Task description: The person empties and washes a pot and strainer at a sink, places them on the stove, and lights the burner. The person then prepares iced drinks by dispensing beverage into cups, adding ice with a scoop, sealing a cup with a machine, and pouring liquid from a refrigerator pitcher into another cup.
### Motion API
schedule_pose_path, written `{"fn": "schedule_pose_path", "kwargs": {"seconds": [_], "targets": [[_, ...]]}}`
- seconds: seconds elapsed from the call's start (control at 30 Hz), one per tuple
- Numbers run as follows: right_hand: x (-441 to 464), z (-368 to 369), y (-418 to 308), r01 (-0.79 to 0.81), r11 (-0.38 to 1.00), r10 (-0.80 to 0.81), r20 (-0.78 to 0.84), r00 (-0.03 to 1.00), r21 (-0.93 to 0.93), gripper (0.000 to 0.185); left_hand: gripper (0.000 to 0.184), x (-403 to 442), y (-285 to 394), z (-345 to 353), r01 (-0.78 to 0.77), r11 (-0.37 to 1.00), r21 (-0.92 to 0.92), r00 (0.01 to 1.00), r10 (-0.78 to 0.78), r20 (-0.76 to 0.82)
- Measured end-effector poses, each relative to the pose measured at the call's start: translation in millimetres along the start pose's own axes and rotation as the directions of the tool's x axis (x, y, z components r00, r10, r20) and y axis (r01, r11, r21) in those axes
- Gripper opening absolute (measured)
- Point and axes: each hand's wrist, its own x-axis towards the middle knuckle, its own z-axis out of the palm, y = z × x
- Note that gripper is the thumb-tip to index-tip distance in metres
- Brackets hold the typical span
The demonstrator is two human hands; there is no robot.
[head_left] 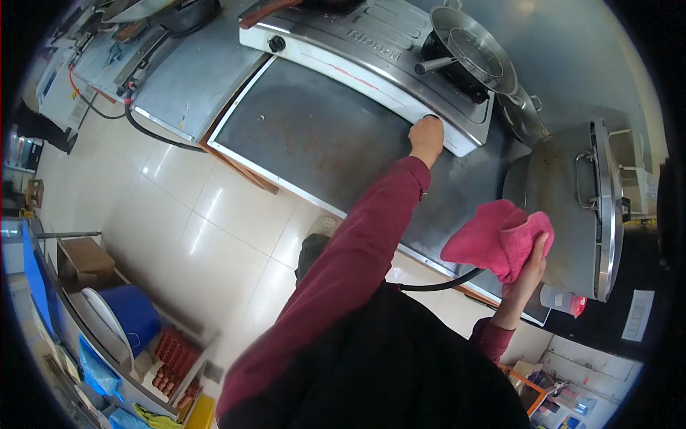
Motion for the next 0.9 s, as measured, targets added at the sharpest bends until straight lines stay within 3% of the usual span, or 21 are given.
{"fn": "schedule_pose_path", "kwargs": {"seconds": [0.07, 0.17, 0.27, 0.47, 0.73, 0.9], "targets": [[-4.3, -1.0, 11.1, 0.010, 1.000, -0.010, -0.009, 1.000, 0.020, 0.050, 0.026, -1.5, 0.7, -7.3, 0.099, 0.968, -0.232, 0.994, -0.106, -0.021], [-21.0, 6.2, 13.5, -0.058, 0.998, 0.058, -0.020, 0.998, 0.021, 0.050, 0.031, -5.8, 5.0, -22.3, 0.396, 0.699, -0.596, 0.918, -0.318, 0.238], [-35.6, 3.3, 21.1, -0.089, 0.996, 0.089, 0.010, 0.996, 0.016, 0.051, 0.034, -1.8, 8.1, 0.4, 0.454, 0.526, -0.719, 0.854, -0.488, 0.182], [-62.2, 1.1, 30.9, -0.104, 0.992, 0.104, 0.004, 0.995, 0.073, 0.050, 0.036, 7.6, 1.5, 30.8, 0.449, 0.366, -0.815, 0.828, -0.514, 0.225], [-76.4, -6.6, 31.9, -0.132, 0.991, 0.133, -0.067, 0.989, 0.010, 0.050, 0.037, -0.7, 2.9, 15.6, 0.465, 0.387, -0.796, 0.841, -0.474, 0.260], [-83.7, 1.3, 26.9, -0.131, 0.989, 0.135, -0.062, 0.989, 0.063, 0.051, 0.038, -1.7, 2.9, 14.6, 0.449, 0.369, -0.814, 0.844, -0.475, 0.250]]}}
